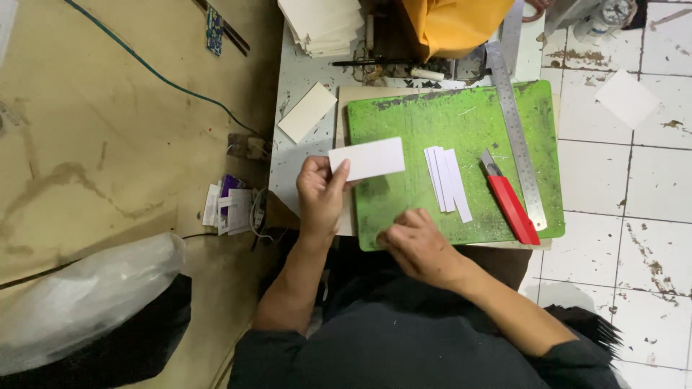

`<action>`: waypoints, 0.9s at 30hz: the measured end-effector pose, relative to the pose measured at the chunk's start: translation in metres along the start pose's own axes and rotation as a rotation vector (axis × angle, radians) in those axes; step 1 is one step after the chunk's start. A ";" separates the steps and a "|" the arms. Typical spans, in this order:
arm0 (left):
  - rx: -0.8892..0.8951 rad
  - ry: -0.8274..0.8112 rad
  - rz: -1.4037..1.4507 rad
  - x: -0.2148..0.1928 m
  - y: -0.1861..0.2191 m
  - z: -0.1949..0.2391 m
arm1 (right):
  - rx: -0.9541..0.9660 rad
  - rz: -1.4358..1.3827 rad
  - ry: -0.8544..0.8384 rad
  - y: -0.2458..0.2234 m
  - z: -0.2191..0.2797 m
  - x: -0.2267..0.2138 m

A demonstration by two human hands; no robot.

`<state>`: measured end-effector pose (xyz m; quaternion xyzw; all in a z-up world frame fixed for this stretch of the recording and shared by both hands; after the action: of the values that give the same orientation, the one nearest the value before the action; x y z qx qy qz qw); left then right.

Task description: Cutting small strips of material using a utility knife and ruler, then stacking them

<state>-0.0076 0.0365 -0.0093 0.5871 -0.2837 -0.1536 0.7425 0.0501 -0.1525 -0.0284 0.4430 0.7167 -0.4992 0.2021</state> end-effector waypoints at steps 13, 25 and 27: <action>0.121 0.397 0.270 -0.071 -0.090 -0.143 | 0.715 -0.580 0.313 0.009 0.029 -0.066; -0.019 0.199 -0.177 -0.086 -0.054 -0.115 | 0.588 0.786 -0.031 0.050 0.030 -0.046; 0.001 0.172 -0.316 -0.091 -0.048 -0.109 | 0.504 0.837 -0.027 0.055 0.031 -0.037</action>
<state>-0.0092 0.1608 -0.0942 0.6356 -0.1232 -0.2176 0.7304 0.1108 -0.1900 -0.0439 0.7218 0.3311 -0.5388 0.2813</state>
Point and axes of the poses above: each hand's wrist, its own z-axis away from the middle knuckle, its own x-axis out of the palm, y = z × x, the point moved 1 cm from there along -z, towards the middle knuckle, and after that the axes turned 4 degrees about -y, right-handed, at the moved point
